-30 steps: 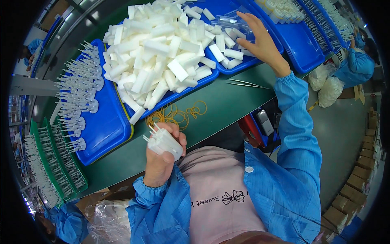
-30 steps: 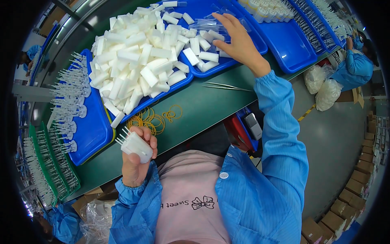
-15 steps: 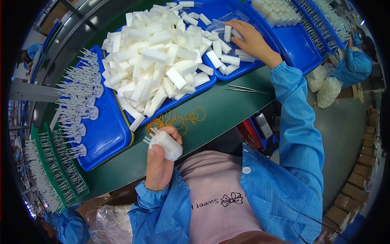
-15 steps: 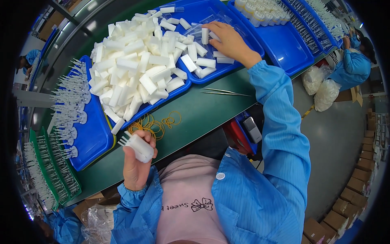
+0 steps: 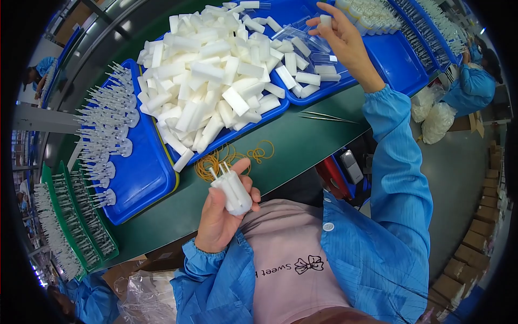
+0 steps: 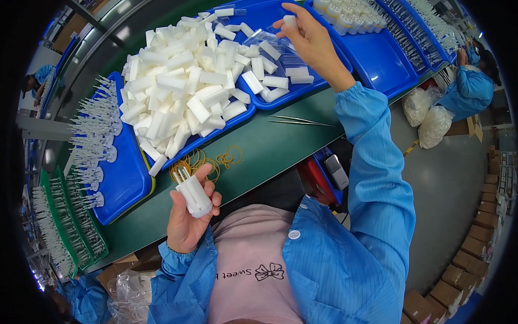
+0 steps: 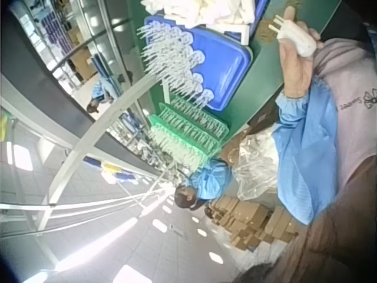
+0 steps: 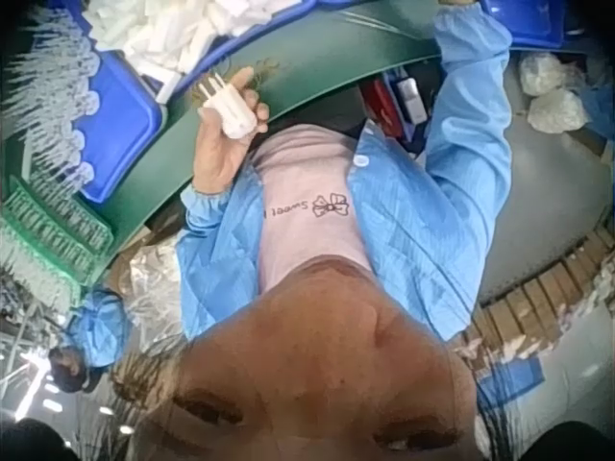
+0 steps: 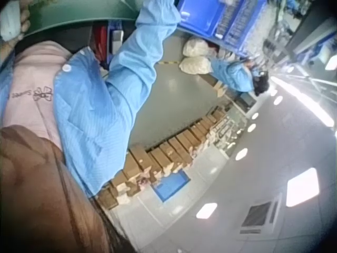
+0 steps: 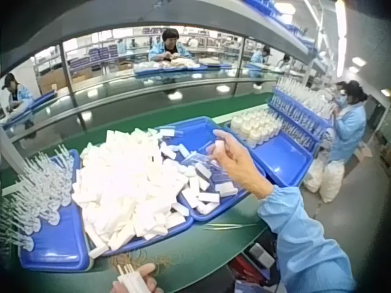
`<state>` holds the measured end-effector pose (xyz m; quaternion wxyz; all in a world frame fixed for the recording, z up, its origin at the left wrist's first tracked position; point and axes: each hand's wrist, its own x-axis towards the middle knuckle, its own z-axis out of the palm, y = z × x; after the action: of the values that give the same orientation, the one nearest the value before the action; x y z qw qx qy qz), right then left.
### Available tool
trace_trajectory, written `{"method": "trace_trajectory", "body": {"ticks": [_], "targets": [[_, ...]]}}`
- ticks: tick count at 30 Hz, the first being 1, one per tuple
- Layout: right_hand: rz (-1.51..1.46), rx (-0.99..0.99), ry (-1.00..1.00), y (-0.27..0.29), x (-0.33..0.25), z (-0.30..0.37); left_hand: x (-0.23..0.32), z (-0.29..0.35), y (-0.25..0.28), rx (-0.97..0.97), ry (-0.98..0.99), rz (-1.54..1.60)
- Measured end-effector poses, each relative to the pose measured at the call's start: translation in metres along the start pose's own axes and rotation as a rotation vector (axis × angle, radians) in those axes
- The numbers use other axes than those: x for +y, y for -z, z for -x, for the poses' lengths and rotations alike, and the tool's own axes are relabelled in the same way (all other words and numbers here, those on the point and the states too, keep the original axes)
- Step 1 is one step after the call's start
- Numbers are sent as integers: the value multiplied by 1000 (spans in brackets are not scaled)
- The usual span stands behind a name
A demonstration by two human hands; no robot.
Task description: The person places white foam blocks and clear plastic sleeves onto pins on a holder by hand, secures the bundle with a rubber band, and adjusts the foam blocks using tweezers.
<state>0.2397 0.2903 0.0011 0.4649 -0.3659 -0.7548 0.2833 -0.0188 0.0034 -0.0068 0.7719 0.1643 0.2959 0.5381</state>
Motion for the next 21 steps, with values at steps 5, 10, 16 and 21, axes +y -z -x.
{"method": "trace_trajectory", "body": {"ticks": [5,10,16,21], "targets": [[-16,-109,-9,7,-15,0,-2,1,12,23,23,98],[146,-115,-24,17,-8,-2,3,-2,-3,39,111,268],[779,-378,131,16,4,21,-3,3,3,53,36,223],[720,-410,81,15,4,20,-1,1,-6,62,62,106]]}}
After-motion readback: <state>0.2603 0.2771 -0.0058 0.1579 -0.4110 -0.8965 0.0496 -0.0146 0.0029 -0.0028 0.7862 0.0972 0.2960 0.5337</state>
